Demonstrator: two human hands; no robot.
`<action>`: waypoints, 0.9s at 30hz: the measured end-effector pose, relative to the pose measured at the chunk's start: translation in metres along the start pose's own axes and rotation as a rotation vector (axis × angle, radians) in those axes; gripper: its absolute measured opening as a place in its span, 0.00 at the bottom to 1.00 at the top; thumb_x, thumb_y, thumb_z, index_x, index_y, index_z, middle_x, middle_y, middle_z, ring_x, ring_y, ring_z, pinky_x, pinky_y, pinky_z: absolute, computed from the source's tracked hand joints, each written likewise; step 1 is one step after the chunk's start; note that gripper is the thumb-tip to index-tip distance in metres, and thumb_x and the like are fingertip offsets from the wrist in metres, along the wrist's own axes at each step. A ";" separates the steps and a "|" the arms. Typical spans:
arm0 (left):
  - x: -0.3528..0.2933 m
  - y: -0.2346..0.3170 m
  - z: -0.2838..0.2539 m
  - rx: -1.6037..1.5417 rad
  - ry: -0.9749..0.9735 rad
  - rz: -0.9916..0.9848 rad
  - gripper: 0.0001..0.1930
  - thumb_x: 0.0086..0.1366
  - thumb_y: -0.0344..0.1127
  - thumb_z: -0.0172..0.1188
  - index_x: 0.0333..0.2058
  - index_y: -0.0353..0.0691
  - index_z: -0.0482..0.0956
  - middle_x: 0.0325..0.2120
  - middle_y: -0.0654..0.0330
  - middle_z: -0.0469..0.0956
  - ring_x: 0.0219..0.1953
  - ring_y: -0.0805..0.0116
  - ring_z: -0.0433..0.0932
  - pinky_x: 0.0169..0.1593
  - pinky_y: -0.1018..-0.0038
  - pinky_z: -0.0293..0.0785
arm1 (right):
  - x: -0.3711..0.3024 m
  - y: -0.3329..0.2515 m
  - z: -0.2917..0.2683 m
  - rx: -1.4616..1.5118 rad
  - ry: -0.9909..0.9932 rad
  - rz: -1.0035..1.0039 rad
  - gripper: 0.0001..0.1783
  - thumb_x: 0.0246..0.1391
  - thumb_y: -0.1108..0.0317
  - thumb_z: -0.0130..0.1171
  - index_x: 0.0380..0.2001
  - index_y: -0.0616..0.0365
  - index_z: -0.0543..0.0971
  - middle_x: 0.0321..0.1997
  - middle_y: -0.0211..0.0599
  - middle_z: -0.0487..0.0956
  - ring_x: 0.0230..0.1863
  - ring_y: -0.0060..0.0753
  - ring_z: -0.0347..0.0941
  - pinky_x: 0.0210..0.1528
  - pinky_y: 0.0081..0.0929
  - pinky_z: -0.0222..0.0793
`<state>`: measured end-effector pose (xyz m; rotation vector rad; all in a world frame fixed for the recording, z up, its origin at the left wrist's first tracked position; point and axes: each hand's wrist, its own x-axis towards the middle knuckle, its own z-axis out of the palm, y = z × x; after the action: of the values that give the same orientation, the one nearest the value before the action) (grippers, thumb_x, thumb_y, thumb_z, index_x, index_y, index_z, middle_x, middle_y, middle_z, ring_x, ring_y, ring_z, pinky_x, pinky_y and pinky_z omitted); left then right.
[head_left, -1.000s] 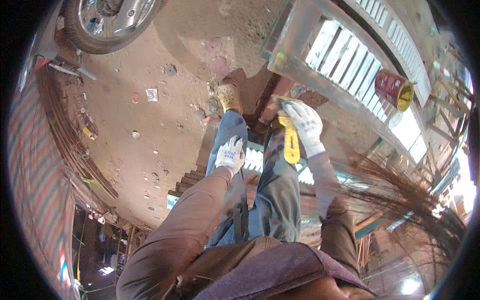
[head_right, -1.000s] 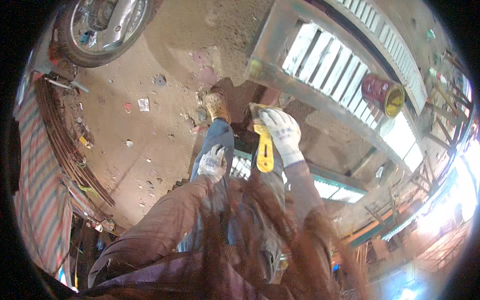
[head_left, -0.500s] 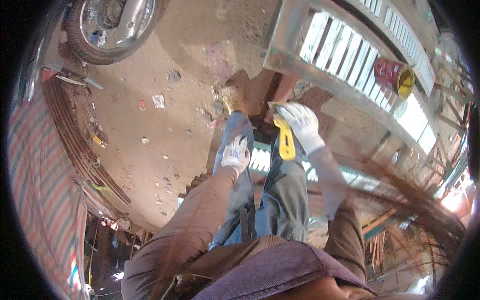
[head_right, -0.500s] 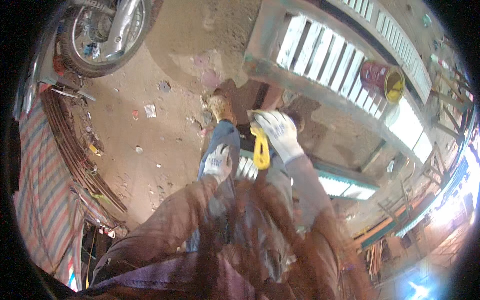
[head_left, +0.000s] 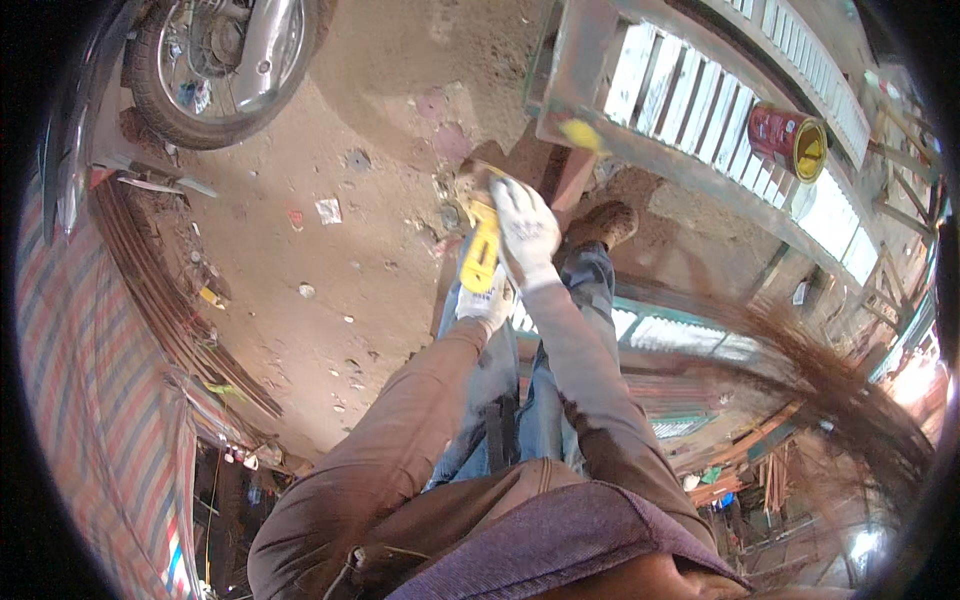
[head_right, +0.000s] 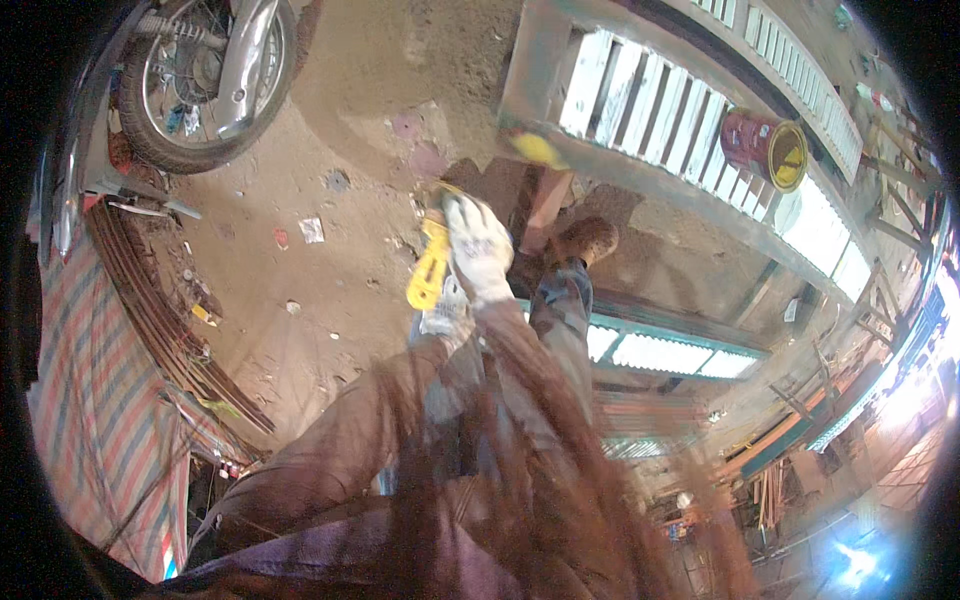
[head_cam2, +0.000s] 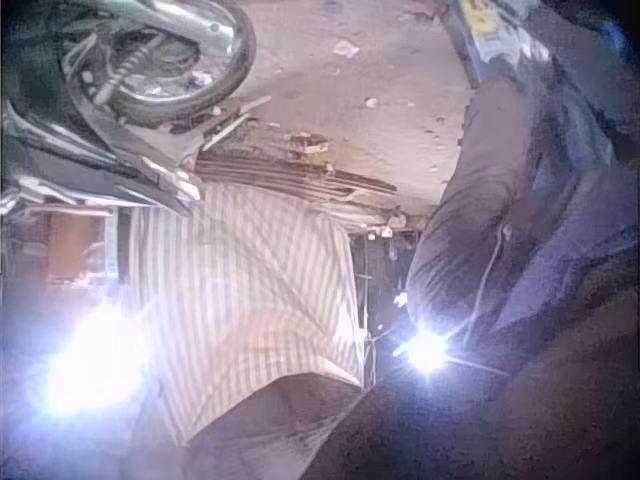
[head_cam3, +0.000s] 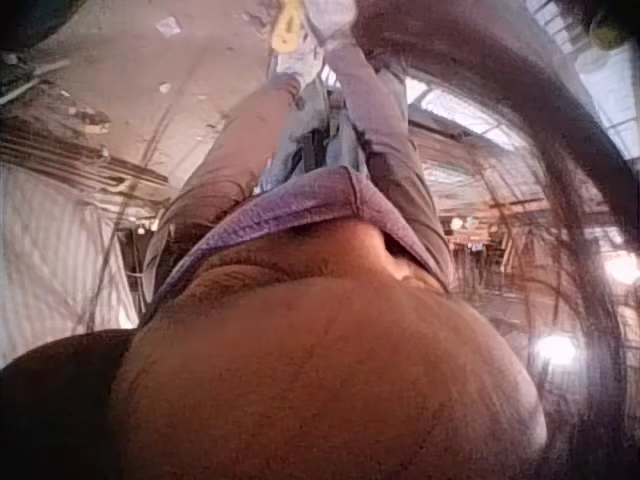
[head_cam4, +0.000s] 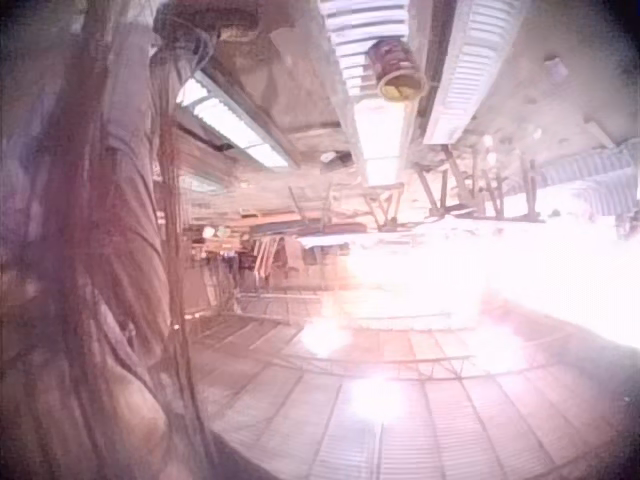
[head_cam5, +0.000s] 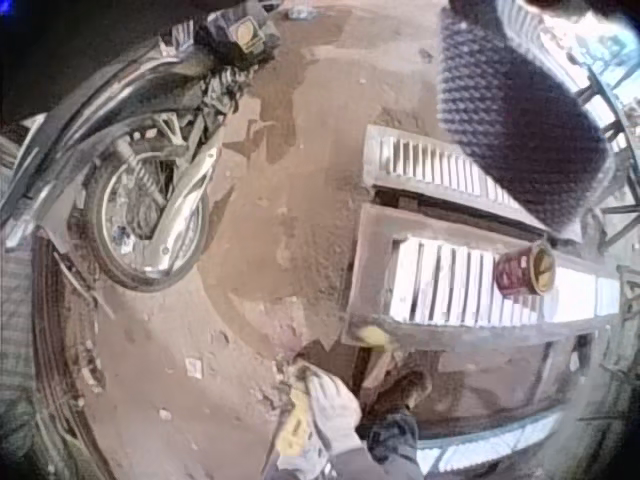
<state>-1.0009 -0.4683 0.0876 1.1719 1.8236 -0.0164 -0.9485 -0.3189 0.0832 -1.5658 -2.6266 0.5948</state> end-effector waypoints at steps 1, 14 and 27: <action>-0.001 -0.002 -0.004 -0.048 0.031 -0.004 0.24 0.59 0.39 0.52 0.55 0.45 0.70 0.56 0.48 0.68 0.49 0.46 0.73 0.53 0.55 0.68 | -0.006 0.003 -0.009 -0.044 -0.053 0.066 0.21 0.54 0.67 0.51 0.52 0.49 0.75 0.51 0.31 0.77 0.49 0.36 0.74 0.50 0.35 0.71; 0.002 -0.031 -0.031 -0.085 0.155 -0.001 0.21 0.58 0.34 0.51 0.52 0.42 0.70 0.50 0.44 0.71 0.48 0.44 0.74 0.50 0.55 0.71 | 0.053 -0.009 -0.002 -0.044 0.159 0.165 0.18 0.44 0.69 0.54 0.43 0.51 0.76 0.38 0.40 0.76 0.37 0.42 0.73 0.37 0.39 0.71; -0.120 -0.225 -0.114 -0.049 0.206 -0.408 0.27 0.55 0.30 0.57 0.56 0.39 0.66 0.55 0.44 0.64 0.53 0.47 0.70 0.55 0.60 0.70 | 0.029 0.069 -0.059 0.080 0.415 0.913 0.15 0.54 0.66 0.57 0.46 0.49 0.78 0.46 0.37 0.78 0.43 0.39 0.76 0.42 0.31 0.74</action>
<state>-1.2282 -0.6229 0.1374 0.7728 2.2077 -0.0868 -0.8917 -0.2465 0.1097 -2.4814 -1.4908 0.3089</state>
